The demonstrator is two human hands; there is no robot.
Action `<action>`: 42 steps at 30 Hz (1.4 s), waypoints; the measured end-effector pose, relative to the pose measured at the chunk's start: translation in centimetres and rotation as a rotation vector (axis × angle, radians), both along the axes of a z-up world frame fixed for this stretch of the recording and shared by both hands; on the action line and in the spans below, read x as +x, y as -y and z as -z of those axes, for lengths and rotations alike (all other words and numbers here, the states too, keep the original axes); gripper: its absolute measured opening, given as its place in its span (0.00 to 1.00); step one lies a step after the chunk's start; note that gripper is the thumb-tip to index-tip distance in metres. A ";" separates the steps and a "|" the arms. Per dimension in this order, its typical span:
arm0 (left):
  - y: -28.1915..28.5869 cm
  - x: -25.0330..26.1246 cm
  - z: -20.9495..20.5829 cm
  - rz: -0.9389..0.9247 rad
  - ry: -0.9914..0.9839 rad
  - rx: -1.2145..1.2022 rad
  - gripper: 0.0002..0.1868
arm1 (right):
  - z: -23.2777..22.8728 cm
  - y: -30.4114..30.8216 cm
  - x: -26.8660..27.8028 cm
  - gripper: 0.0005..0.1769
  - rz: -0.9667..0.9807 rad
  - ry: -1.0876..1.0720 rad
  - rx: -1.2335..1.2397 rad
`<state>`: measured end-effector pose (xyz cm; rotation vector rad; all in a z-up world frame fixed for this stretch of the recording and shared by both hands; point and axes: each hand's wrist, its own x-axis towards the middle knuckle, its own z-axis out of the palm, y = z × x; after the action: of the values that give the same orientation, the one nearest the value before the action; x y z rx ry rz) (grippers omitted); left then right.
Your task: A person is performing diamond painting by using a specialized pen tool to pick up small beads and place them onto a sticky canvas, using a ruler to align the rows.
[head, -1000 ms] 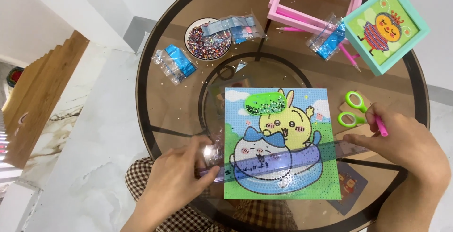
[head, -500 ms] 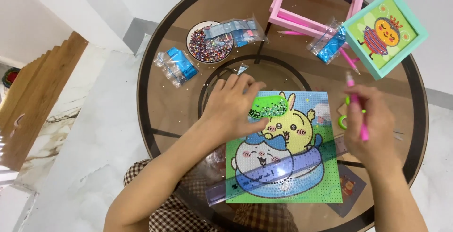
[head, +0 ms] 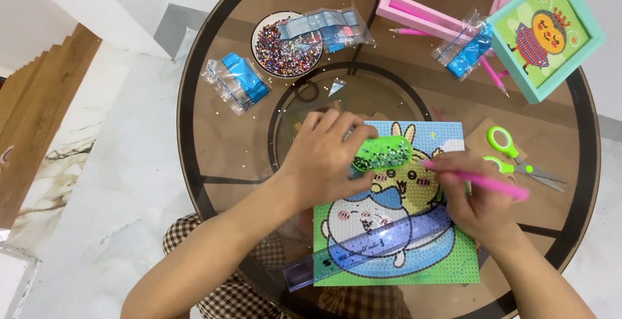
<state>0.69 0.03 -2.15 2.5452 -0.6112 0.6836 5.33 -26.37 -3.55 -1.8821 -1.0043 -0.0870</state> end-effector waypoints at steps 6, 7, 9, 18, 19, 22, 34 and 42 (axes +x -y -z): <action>0.7 -0.4 -0.4 -0.009 0.033 0.015 0.21 | -0.9 -1.7 0.2 0.05 0.102 0.125 -0.117; 0.7 -0.4 -0.3 -0.007 0.030 0.013 0.21 | -1.1 -1.8 0.2 0.05 0.104 0.122 -0.119; 0.8 -0.4 -0.3 -0.028 0.021 0.051 0.22 | -1.7 -2.0 0.0 0.04 0.140 0.107 -0.164; 0.9 -0.5 0.0 -0.024 0.004 0.054 0.22 | -2.1 -2.1 -0.3 0.04 0.143 0.082 -0.225; 0.9 -0.5 0.0 -0.024 0.003 0.054 0.22 | -2.2 -2.1 -0.3 0.04 0.143 0.082 -0.226; 0.9 -0.5 0.0 -0.027 0.008 0.048 0.21 | -2.3 -2.2 -0.2 0.04 0.132 0.114 -0.226; 0.9 -0.5 0.0 -0.019 0.000 0.043 0.22 | -2.2 -2.2 -0.2 0.04 0.114 0.115 -0.206; 0.9 -0.5 0.1 -0.028 0.006 0.050 0.22 | -2.1 -2.1 -0.2 0.03 0.131 0.115 -0.217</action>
<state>0.21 -0.87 -2.22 2.6031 -0.6021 0.6937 5.09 -24.25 -1.42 -2.1618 -0.9996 -0.1714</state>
